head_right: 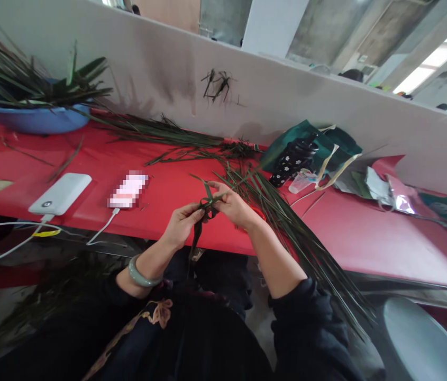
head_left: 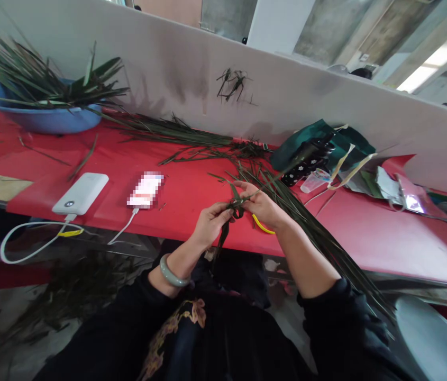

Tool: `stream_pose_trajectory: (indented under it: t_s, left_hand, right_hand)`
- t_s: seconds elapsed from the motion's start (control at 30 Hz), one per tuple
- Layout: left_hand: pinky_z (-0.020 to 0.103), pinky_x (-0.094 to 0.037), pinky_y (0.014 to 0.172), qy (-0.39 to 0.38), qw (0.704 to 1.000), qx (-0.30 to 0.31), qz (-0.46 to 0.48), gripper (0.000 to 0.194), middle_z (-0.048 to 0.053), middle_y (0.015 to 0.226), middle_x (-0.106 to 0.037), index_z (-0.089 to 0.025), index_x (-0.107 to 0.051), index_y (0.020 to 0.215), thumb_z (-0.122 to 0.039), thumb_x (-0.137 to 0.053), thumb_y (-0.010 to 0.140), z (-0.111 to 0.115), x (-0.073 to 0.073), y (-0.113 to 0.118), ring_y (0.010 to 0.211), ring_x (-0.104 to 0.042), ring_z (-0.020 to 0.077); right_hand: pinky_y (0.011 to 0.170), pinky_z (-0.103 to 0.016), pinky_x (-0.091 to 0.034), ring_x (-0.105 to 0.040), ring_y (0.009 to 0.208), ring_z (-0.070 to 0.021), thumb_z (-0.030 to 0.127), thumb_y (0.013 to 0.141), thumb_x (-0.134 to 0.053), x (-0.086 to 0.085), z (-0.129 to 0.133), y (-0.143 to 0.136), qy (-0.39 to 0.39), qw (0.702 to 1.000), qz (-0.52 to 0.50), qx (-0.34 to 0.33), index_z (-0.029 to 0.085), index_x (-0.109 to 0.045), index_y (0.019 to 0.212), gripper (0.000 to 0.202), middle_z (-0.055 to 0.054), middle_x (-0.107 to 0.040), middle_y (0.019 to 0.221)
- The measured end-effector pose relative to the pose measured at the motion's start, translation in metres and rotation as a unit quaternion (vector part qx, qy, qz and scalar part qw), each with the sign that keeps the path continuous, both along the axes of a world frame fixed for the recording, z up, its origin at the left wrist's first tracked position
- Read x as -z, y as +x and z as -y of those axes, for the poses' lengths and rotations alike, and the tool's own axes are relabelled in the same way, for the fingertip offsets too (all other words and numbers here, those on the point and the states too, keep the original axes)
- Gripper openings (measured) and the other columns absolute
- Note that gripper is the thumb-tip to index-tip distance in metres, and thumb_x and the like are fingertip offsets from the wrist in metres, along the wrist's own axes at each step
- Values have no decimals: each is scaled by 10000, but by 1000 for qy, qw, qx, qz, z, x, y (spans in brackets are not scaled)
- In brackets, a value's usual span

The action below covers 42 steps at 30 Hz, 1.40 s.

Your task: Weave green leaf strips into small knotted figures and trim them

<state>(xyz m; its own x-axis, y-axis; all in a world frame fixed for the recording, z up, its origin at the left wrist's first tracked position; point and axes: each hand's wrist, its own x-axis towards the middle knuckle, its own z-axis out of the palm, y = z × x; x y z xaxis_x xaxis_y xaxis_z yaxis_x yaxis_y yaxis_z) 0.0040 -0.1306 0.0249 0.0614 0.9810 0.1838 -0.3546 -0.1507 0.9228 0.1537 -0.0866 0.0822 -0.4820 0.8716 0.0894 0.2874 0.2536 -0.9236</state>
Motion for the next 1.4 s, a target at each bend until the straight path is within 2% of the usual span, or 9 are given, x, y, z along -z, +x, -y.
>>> stream_pose_trajectory:
  t_s: [0.2,0.33,0.5,0.67,0.83,0.97,1.07,1.23,1.4]
  left_hand:
    - [265,-498,600,11,1000,18,-14,281,45,701,-665,-155,-698,776,-425,-692,698,4,-3,-2,592,-584,118]
    - [257,-475,588,-35,998,46,-14,258,28,647,-649,-154,-691,791,-394,-689,697,5,-2,0,578,-578,117]
    - [259,-470,587,-68,995,65,15,238,22,642,-640,-145,-655,756,-368,-694,683,4,0,4,570,-578,113]
    - [249,-487,585,-78,992,46,82,349,-1,683,-646,-156,-552,851,-337,-750,629,1,3,3,552,-595,101]
    - [224,-467,545,-102,992,25,73,385,-17,652,-639,-159,-497,909,-310,-741,652,1,3,1,522,-610,105]
    - [216,-471,535,-82,994,-34,58,334,-23,644,-629,-155,-521,880,-263,-732,645,0,5,6,510,-596,93]
    - [225,-483,550,-48,996,-72,35,237,-3,670,-636,-140,-575,826,-256,-707,666,-2,12,8,531,-595,91]
    - [230,-490,555,-2,990,-137,28,195,10,710,-650,-142,-631,867,-271,-670,726,-6,16,4,548,-587,87]
    - [223,-493,557,16,982,-183,-45,137,13,724,-659,-150,-660,872,-243,-622,779,-6,13,-2,550,-589,88]
  right_hand:
    - [645,-266,-489,-573,664,-117,196,756,-568,-11,-2,2,8,996,69,-53,168,-613,1047,296,9,-626,726]
    - [668,-271,-485,-597,714,-130,249,784,-560,-13,-3,4,32,994,104,-25,163,-678,884,177,-15,-659,759]
    - [592,-246,-468,-577,616,-103,266,741,-620,-5,-11,-1,-9,998,51,-17,170,-650,1007,284,12,-638,700]
    - [584,-241,-452,-566,610,-103,258,694,-641,-2,-17,-8,-21,998,56,-11,149,-674,792,150,-1,-654,681]
    - [632,-242,-437,-580,675,-120,197,704,-588,-14,-21,-4,57,980,171,-83,147,-711,804,166,-19,-663,718]
    - [615,-234,-412,-553,649,-112,217,739,-572,-18,-21,-1,83,962,230,-121,150,-673,678,136,-4,-602,654]
    - [624,-240,-421,-554,644,-111,222,739,-581,-12,-20,-3,70,971,201,-110,155,-657,684,115,0,-596,659]
    - [632,-255,-468,-595,666,-116,216,717,-603,10,-16,-10,-53,998,40,-23,160,-635,875,171,-5,-636,720]
    - [525,-220,-442,-556,535,-75,295,693,-656,34,-5,-13,-127,985,-105,50,165,-572,880,242,15,-633,677]
